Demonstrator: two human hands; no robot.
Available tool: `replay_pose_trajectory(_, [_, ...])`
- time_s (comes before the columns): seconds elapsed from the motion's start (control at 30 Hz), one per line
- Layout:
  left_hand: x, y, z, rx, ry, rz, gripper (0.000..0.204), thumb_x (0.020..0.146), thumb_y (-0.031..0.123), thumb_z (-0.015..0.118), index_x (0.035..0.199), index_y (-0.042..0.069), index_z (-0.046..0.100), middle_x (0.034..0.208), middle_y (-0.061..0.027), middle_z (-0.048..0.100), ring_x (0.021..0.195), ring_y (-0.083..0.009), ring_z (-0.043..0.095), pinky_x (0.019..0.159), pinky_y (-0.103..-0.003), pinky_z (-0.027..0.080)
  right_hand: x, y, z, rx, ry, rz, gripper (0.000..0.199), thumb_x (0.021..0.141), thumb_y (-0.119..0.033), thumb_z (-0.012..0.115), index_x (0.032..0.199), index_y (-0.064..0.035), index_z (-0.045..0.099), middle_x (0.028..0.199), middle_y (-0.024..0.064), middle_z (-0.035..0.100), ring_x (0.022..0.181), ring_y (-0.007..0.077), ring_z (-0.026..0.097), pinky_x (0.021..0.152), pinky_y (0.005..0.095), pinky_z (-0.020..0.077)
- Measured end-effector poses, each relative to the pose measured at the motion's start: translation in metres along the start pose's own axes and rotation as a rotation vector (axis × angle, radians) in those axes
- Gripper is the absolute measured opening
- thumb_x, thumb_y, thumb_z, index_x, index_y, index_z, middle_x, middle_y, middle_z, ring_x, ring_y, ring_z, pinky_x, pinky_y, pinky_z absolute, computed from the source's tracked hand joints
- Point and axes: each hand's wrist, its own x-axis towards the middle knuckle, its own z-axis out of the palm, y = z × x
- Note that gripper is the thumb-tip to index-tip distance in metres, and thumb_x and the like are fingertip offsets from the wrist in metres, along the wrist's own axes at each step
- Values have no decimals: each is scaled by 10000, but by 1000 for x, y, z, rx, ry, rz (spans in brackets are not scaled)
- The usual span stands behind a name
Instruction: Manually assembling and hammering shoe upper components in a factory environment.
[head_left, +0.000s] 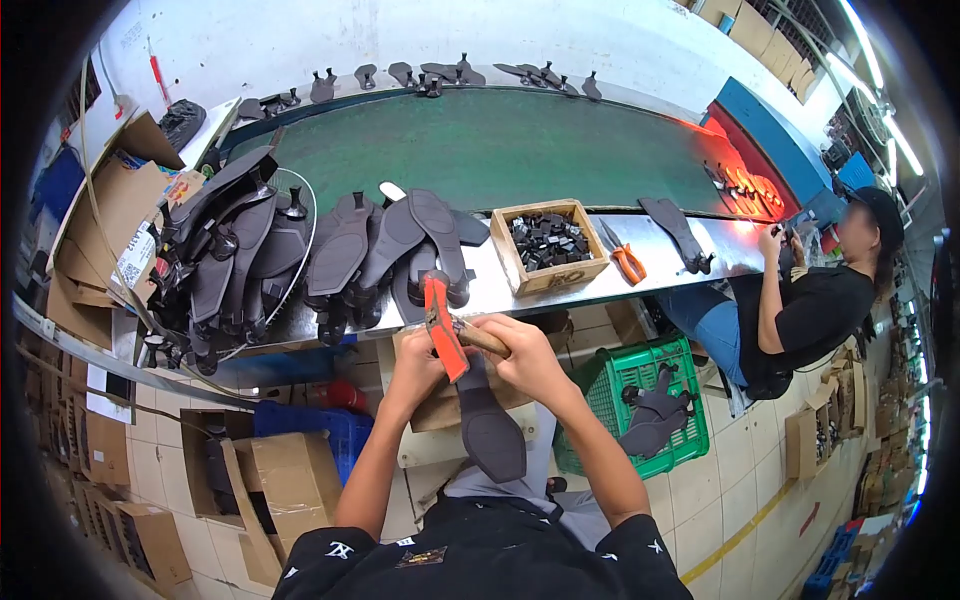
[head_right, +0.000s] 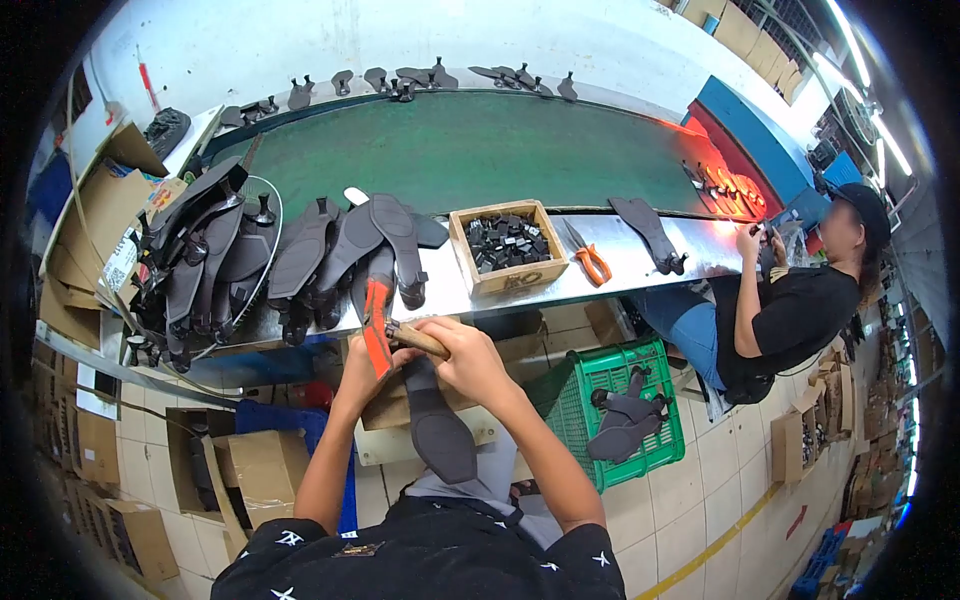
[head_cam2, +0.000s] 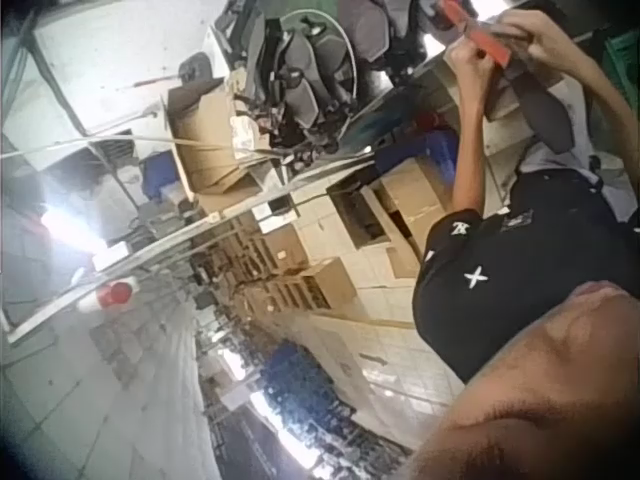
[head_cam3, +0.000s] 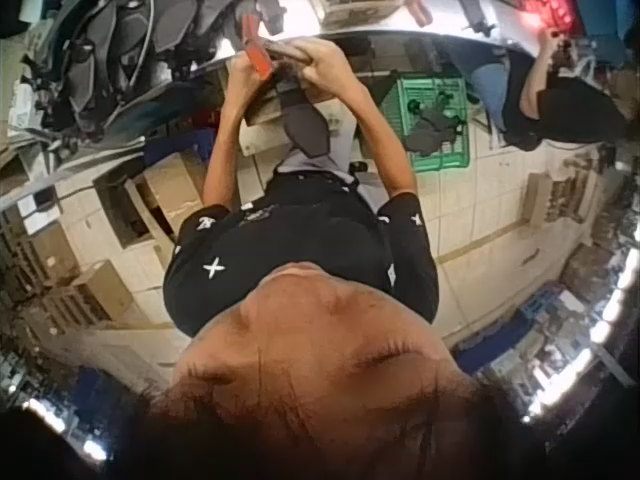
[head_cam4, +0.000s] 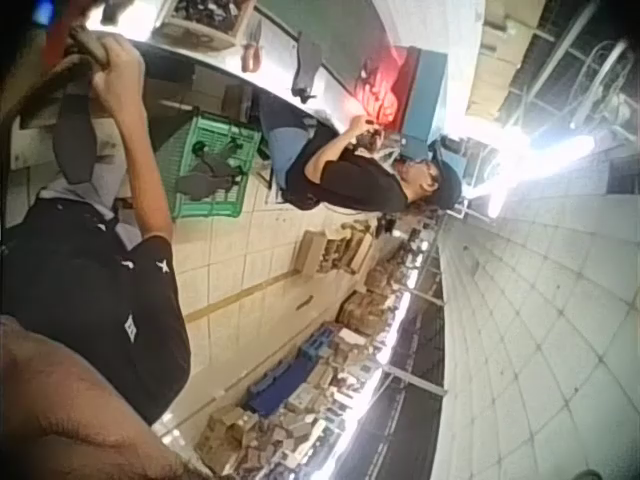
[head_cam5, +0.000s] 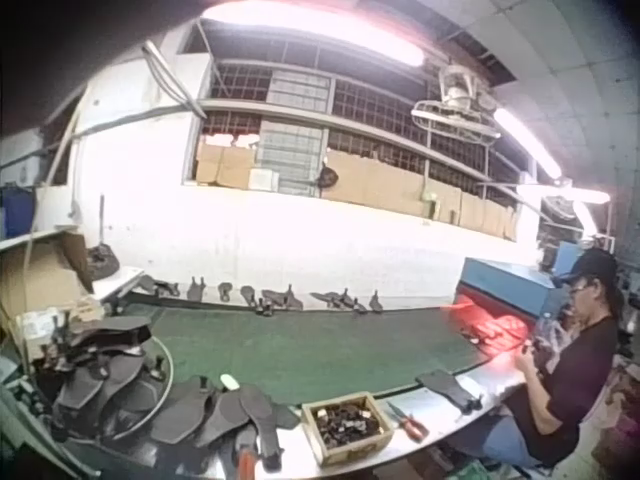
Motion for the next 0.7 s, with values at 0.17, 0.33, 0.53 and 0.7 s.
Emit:
replay_pose_trajectory(0.17, [4, 6, 2, 16, 17, 49, 234, 747, 76, 788, 947, -12, 704, 904, -157, 701, 836, -282, 681, 781, -358, 519, -2, 4, 2, -22, 80, -5, 277, 760, 79, 647, 1033, 32, 654, 1072, 163, 677, 952, 332, 667, 849, 351, 522])
replay_pose_trajectory(0.33, [0, 6, -1, 94, 33, 70, 275, 742, 99, 813, 963, -17, 696, 853, -159, 692, 766, -270, 677, 733, -349, 520, -4, -7, -2, 0, -18, 27, 282, 769, 49, 668, 1050, 18, 663, 1101, 151, 668, 962, 329, 663, 864, 358, 515])
replay_pose_trajectory(0.53, [3, 11, 0, 104, 40, 33, 277, 763, 91, 796, 999, -23, 707, 849, -133, 712, 744, -128, 651, 669, -297, 512, -8, -14, -10, -91, 73, 16, 261, 828, 14, 682, 1088, 7, 659, 971, 124, 662, 851, 264, 669, 782, 327, 519])
replay_pose_trajectory(0.7, [3, 7, -2, -163, -58, -97, 275, 782, 56, 761, 1050, 1, 733, 979, -83, 746, 865, -119, 666, 801, -256, 516, -46, -73, -30, 269, 155, 410, 397, 971, -98, 590, 1345, 1, 500, 1138, 257, 643, 989, 357, 677, 839, 361, 518])
